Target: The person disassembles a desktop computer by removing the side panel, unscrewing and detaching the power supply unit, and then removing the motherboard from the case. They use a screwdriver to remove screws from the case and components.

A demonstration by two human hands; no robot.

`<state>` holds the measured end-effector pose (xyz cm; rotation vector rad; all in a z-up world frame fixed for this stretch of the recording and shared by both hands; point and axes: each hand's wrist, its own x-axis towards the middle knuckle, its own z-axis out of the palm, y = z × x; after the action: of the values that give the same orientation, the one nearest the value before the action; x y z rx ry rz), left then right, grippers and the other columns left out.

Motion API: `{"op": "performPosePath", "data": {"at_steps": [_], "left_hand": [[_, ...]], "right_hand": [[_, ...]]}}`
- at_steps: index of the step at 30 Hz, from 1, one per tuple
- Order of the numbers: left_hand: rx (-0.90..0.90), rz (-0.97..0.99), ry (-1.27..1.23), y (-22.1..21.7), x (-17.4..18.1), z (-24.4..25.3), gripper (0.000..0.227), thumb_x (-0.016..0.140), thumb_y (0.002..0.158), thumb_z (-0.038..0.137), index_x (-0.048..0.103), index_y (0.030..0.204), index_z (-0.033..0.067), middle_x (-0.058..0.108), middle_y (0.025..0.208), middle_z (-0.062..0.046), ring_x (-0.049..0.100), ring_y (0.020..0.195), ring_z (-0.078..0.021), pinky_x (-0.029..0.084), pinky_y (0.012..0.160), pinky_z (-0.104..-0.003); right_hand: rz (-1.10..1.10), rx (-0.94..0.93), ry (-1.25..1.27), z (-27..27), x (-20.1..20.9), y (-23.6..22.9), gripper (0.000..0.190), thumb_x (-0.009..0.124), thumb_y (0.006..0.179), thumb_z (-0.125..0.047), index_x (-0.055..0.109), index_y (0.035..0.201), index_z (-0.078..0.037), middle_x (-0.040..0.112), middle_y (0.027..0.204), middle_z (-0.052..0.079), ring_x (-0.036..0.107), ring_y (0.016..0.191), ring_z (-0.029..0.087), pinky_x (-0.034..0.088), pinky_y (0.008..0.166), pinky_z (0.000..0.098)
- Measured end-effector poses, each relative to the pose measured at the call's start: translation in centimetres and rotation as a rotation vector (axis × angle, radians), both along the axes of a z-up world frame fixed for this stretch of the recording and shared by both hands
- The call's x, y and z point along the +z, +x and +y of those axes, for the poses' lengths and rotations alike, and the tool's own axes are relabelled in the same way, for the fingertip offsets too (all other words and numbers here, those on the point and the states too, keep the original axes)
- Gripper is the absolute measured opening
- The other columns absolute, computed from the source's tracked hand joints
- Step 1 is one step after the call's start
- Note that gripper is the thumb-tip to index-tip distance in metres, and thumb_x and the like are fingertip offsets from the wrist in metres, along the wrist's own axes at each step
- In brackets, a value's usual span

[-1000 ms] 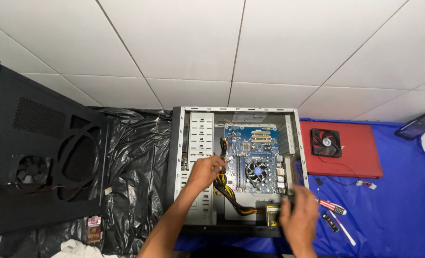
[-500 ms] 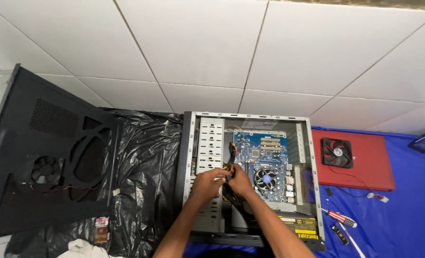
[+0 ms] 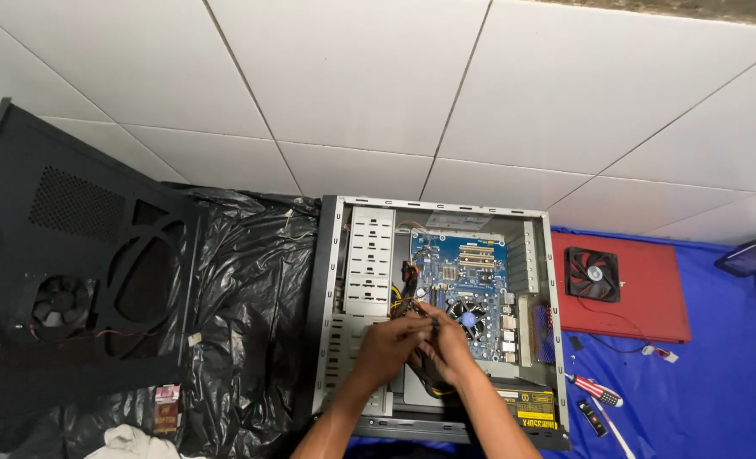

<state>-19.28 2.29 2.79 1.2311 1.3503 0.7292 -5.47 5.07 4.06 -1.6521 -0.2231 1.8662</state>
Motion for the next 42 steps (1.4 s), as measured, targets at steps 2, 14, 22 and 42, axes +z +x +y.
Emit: {"op": "performPosePath", "data": {"at_steps": [2,14,22,42], "left_hand": [[0.035,0.013,-0.037,-0.2,0.7,0.0,0.028,0.068,0.091,0.022,0.080,0.116,0.0186,0.082,0.109,-0.002,0.077,0.093,-0.0142,0.061,0.081,-0.028],[0.032,-0.078,-0.181,-0.2,2.4,-2.9,0.029,0.065,0.094,0.018,0.080,0.119,0.0179,0.083,0.091,-0.003,0.080,0.072,-0.0111,0.060,0.067,-0.022],[-0.037,-0.023,-0.181,2.1,1.4,-4.1,0.033,0.061,0.093,0.018,0.082,0.118,0.0215,0.083,0.087,0.000,0.078,0.080,-0.0075,0.055,0.076,-0.022],[0.139,0.062,0.097,1.4,1.7,-7.3,0.037,0.070,0.087,0.013,0.069,0.124,0.0184,0.077,0.112,-0.002,0.072,0.097,-0.0171,0.061,0.082,-0.030]], "right_hand": [[0.049,0.027,0.004,0.3,-1.1,0.2,0.041,0.037,0.110,-0.012,0.057,0.145,-0.009,0.070,0.135,0.016,0.061,0.095,0.019,0.050,0.093,0.0328],[0.147,0.200,0.070,1.0,-3.6,1.4,0.051,0.066,0.094,-0.033,0.065,0.141,-0.012,0.062,0.105,0.009,0.059,0.085,0.018,0.052,0.059,0.0246],[-0.034,0.450,-0.075,2.1,0.4,0.1,0.079,0.064,0.088,-0.048,0.043,0.156,-0.014,0.070,0.138,0.016,0.068,0.126,0.029,0.061,0.094,0.0401],[0.081,0.008,0.370,-3.6,-1.2,7.7,0.021,0.056,0.102,-0.009,0.064,0.120,-0.003,0.064,0.091,0.013,0.067,0.086,0.028,0.057,0.087,0.0424]]}}
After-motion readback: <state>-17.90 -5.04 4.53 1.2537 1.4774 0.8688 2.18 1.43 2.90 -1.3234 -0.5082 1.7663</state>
